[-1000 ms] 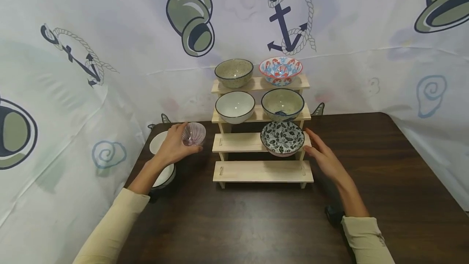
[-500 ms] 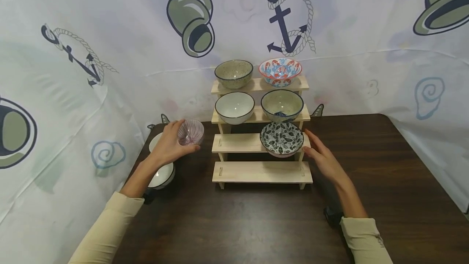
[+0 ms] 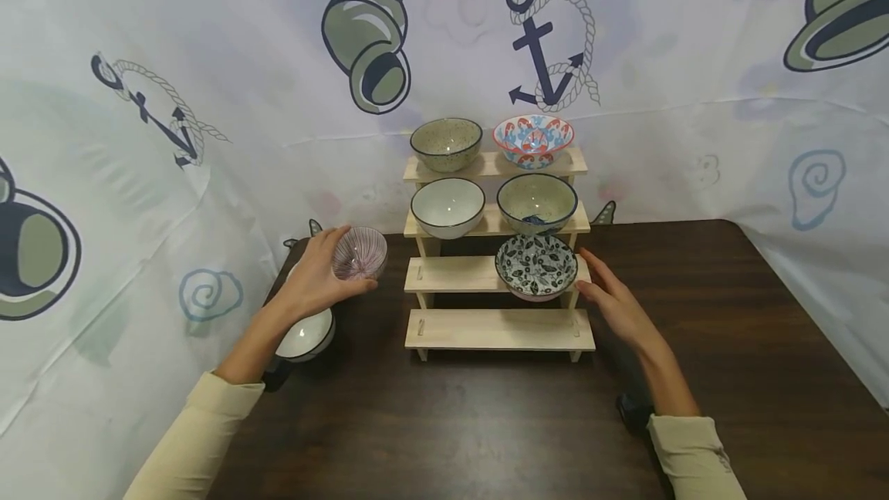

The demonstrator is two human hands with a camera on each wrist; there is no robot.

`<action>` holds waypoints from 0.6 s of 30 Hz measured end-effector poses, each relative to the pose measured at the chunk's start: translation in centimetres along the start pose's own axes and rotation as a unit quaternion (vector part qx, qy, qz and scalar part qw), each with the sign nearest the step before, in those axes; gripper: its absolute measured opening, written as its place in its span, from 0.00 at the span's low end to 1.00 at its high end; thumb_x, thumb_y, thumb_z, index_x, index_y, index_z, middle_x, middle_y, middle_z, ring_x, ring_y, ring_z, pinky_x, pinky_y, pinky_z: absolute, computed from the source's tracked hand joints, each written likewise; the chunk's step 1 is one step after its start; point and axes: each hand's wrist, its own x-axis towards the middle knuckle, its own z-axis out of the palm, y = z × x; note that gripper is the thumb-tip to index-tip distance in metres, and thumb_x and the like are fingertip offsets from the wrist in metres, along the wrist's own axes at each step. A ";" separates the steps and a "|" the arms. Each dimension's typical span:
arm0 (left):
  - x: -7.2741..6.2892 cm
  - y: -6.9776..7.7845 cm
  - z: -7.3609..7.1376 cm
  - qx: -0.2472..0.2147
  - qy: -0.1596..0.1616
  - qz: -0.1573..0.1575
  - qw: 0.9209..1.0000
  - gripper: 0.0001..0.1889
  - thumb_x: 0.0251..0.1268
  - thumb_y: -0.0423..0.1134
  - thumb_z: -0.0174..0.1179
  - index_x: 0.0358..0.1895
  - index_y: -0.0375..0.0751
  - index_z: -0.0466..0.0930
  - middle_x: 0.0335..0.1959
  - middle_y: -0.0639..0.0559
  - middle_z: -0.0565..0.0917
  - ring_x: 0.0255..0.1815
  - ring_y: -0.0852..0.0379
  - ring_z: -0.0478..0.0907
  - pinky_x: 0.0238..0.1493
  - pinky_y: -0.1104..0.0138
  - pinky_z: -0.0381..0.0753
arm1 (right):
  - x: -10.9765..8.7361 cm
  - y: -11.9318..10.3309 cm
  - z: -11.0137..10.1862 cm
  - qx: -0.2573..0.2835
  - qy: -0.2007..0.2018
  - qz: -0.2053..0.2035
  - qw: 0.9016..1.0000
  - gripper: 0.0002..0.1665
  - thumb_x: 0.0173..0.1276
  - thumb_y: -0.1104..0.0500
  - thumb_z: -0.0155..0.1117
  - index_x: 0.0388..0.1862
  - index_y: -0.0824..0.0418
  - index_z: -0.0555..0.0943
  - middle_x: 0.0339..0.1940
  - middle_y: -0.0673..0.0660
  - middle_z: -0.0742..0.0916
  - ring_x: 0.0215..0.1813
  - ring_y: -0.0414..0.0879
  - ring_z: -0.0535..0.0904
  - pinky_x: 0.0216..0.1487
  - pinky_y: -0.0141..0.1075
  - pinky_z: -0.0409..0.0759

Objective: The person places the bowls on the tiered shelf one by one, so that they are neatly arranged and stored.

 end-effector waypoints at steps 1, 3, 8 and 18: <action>-0.1 0.1 -0.2 0.001 0.000 0.002 1.000 0.60 0.48 0.65 0.74 0.82 0.44 0.55 0.79 0.36 0.60 0.74 0.37 0.64 0.60 0.37 0.80 | 0.0 0.0 0.0 0.001 0.000 -0.001 1.000 0.40 0.85 0.48 0.48 0.88 0.54 0.47 0.85 0.67 0.58 0.64 0.21 0.65 0.56 0.18 0.74; -0.2 0.4 -0.5 0.003 -0.001 0.006 1.000 0.59 0.48 0.65 0.74 0.82 0.44 0.56 0.79 0.36 0.60 0.74 0.37 0.63 0.60 0.37 0.80 | 0.0 0.1 0.0 0.005 0.000 -0.004 1.000 0.40 0.85 0.48 0.48 0.88 0.54 0.47 0.84 0.68 0.59 0.63 0.21 0.66 0.56 0.19 0.74; -0.4 0.8 -1.1 -0.001 -0.004 0.017 1.000 0.59 0.47 0.64 0.75 0.81 0.43 0.57 0.79 0.37 0.61 0.74 0.37 0.64 0.62 0.37 0.79 | 0.0 0.2 0.0 0.009 0.002 -0.007 1.000 0.40 0.85 0.49 0.48 0.87 0.54 0.47 0.83 0.69 0.61 0.63 0.22 0.67 0.56 0.19 0.74; -0.9 1.5 -2.1 -0.008 -0.020 0.036 0.999 0.60 0.45 0.64 0.76 0.82 0.48 0.56 0.78 0.41 0.62 0.72 0.41 0.69 0.63 0.40 0.80 | -0.1 0.1 0.0 0.002 0.000 -0.004 1.000 0.40 0.85 0.48 0.48 0.87 0.54 0.47 0.84 0.68 0.59 0.64 0.21 0.65 0.58 0.22 0.76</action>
